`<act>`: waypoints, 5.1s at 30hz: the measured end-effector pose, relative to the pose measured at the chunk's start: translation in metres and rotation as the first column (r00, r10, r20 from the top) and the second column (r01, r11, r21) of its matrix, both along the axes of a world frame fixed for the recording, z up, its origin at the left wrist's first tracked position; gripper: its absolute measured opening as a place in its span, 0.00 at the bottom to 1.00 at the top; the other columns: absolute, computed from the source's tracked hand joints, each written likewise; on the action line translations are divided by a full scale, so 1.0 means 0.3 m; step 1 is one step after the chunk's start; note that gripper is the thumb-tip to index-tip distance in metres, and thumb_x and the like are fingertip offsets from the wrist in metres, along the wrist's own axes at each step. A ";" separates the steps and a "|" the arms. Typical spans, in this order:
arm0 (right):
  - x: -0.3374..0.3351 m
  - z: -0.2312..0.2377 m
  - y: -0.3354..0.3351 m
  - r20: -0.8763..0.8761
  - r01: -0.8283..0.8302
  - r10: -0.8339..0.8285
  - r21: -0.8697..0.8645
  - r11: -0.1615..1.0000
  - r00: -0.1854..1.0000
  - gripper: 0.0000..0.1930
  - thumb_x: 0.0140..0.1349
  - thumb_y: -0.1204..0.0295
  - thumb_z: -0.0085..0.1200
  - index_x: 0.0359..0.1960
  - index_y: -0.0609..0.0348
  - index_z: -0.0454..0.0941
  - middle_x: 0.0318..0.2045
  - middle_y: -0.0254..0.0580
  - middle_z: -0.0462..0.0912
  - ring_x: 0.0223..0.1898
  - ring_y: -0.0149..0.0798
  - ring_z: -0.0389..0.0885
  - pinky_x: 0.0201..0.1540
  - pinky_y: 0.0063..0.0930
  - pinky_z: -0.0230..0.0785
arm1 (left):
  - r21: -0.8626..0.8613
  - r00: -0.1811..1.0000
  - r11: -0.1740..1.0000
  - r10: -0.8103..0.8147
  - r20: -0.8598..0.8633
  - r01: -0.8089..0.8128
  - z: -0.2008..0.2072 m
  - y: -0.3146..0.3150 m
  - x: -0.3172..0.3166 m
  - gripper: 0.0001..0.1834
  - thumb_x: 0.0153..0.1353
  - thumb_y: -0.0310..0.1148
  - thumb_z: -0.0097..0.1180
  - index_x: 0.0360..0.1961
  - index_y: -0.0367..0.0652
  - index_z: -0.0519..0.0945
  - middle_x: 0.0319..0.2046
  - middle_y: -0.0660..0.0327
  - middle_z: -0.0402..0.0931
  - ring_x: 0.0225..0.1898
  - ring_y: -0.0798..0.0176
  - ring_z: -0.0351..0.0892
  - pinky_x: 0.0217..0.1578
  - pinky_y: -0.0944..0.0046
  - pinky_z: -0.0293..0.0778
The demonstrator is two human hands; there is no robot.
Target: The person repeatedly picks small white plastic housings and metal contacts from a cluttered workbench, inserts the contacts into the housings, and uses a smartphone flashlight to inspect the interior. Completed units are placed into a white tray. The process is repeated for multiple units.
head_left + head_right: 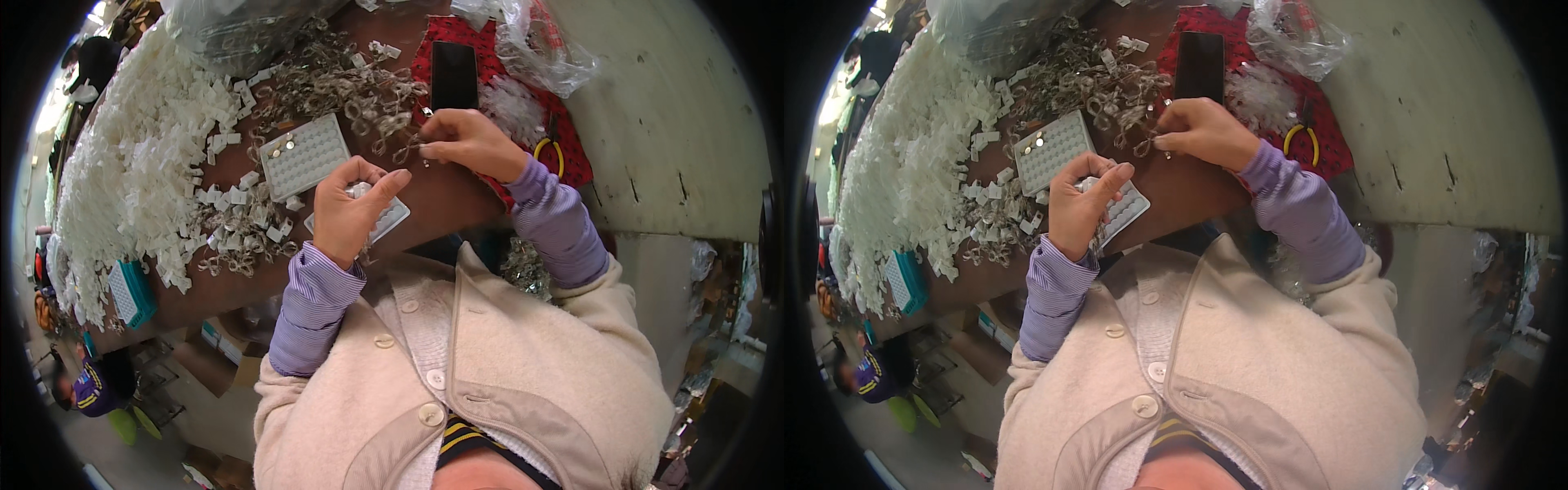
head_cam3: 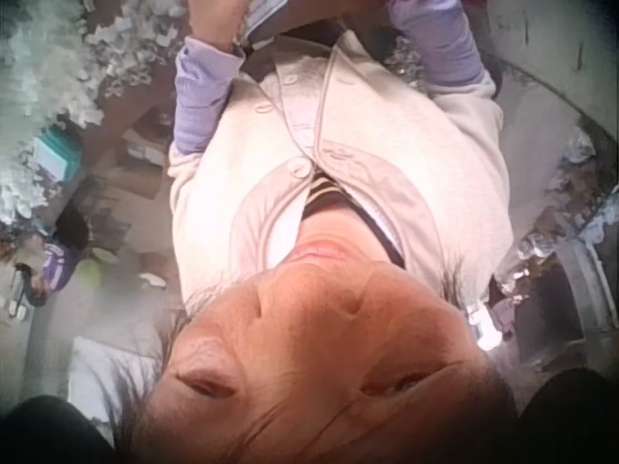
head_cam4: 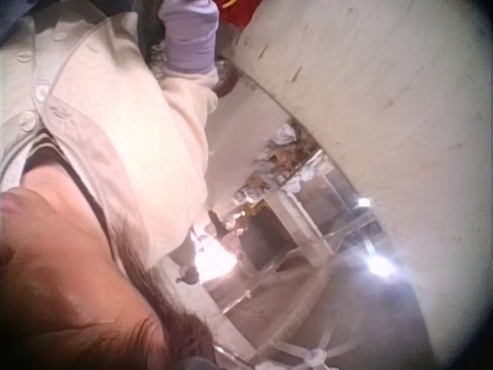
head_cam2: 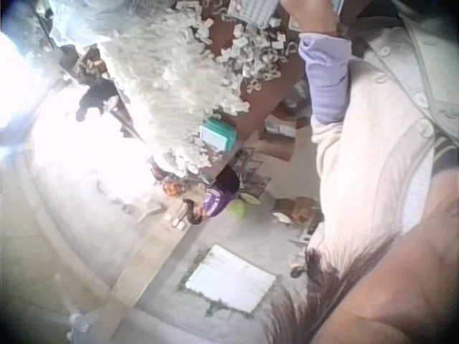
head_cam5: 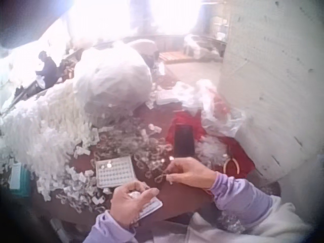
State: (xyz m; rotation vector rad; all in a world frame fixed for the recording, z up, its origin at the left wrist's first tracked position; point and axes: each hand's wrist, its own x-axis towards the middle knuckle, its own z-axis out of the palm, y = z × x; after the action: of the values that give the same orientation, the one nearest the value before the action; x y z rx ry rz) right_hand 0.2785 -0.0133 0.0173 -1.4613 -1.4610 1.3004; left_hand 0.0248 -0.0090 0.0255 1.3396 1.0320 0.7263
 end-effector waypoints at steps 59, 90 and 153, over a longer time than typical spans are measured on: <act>-0.156 0.119 0.147 -0.381 0.159 -0.016 0.346 0.925 0.924 0.04 0.76 0.75 0.59 0.47 0.62 0.81 0.36 0.33 0.84 0.37 0.23 0.81 0.47 0.18 0.74 | 0.415 0.274 0.729 0.313 -0.909 0.545 -0.066 0.677 -0.555 0.17 0.72 0.44 0.61 0.60 0.58 0.81 0.52 0.59 0.87 0.50 0.48 0.88 0.49 0.47 0.83; -0.457 0.062 -0.124 -0.109 0.027 0.015 0.374 0.927 0.994 0.03 0.70 0.77 0.55 0.37 0.61 0.75 0.20 0.42 0.79 0.21 0.42 0.81 0.26 0.37 0.69 | 0.278 0.990 0.955 0.068 0.120 -0.099 -0.016 -0.008 -0.288 0.14 0.63 0.23 0.74 0.48 0.37 0.84 0.41 0.65 0.81 0.43 0.72 0.78 0.46 0.69 0.74; -0.547 0.012 0.384 0.625 -0.385 -0.253 0.698 0.604 0.738 0.09 0.59 0.73 0.70 0.41 0.57 0.88 0.40 0.41 0.85 0.44 0.46 0.85 0.47 0.43 0.80 | -0.254 0.725 0.930 0.365 0.584 -0.263 -0.042 0.136 -0.516 0.17 0.78 0.34 0.58 0.61 0.35 0.80 0.48 0.46 0.88 0.29 0.77 0.77 0.19 0.76 0.71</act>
State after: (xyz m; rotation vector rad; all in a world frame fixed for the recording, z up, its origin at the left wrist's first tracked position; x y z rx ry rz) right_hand 0.1143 0.1020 0.0210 -1.2331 -2.1906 -0.0715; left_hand -0.1298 0.0318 0.0130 0.6910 0.7482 1.2258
